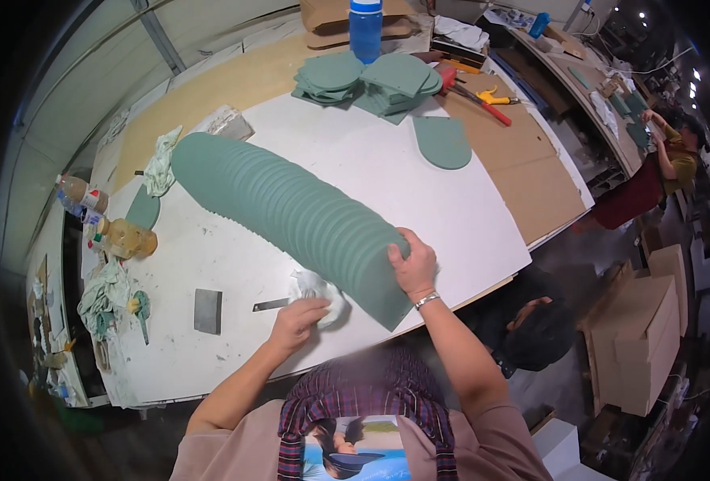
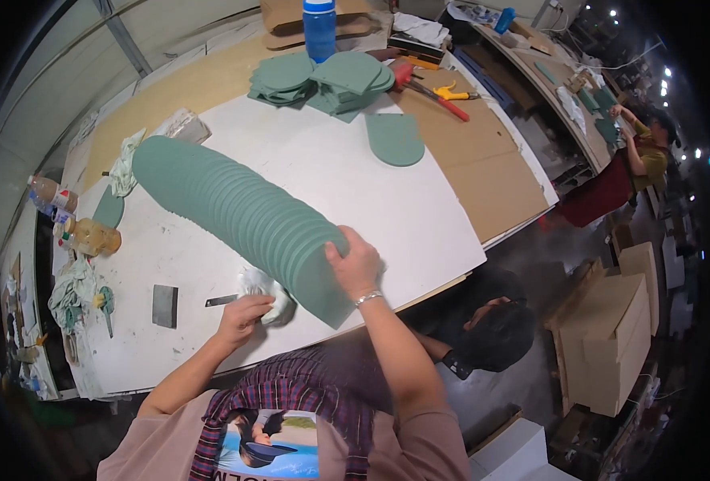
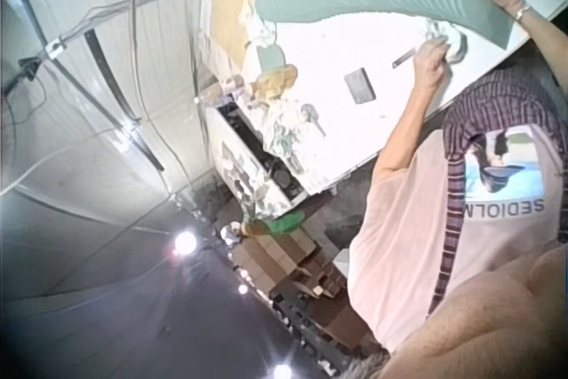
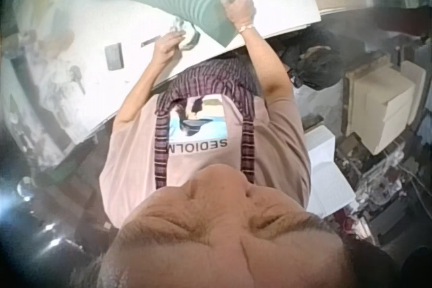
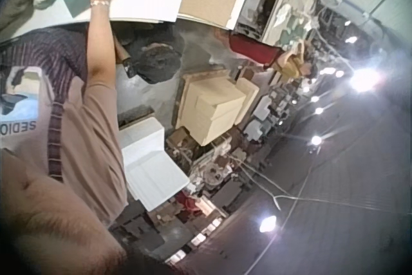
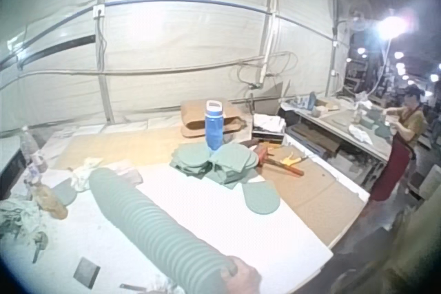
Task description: The person peels a strip of adhesive backing from a stack of green foam cushion components and then wipes the top foam piece with a cloth.
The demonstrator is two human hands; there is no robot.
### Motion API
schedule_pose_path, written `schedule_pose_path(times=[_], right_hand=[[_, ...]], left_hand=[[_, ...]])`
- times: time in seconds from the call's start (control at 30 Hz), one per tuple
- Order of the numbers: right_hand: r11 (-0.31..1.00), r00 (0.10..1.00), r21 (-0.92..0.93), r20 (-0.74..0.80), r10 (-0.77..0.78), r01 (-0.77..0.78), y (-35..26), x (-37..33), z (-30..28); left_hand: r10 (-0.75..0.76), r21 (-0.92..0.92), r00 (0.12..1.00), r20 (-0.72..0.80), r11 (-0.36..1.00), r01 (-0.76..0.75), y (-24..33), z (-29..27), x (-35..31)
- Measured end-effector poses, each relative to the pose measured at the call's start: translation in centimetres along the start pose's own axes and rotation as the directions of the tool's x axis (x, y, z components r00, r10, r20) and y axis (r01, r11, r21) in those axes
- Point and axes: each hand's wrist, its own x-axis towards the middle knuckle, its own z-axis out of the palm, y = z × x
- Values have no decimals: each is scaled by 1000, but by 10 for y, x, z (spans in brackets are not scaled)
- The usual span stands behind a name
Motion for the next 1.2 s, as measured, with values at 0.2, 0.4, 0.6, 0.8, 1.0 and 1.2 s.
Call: schedule_pose_path(times=[0.2,0.4,0.6,0.8,1.0,1.2], right_hand=[[1000,999,-8,-31,-24,23,9,0,0],[999,999,40,-15,-34,35,3,1,6],[998,997,33,-59,-52,54,3,0,4],[999,999,25,-32,-32,33,4,0,2],[1000,1000,9,-24,-9,9,6,0,-3],[992,997,-98,-15,80,-81,-14,-1,-5]], left_hand=[[151,151,887,-437,984,-93,38,-61,94],[229,428,964,-133,891,-152,45,-30,150],[203,319,940,-273,941,-111,24,-13,78],[177,216,940,-292,970,-115,18,-37,59],[118,284,946,-301,959,-29,47,-45,146],[178,449,951,-255,892,-46,16,-34,146]])
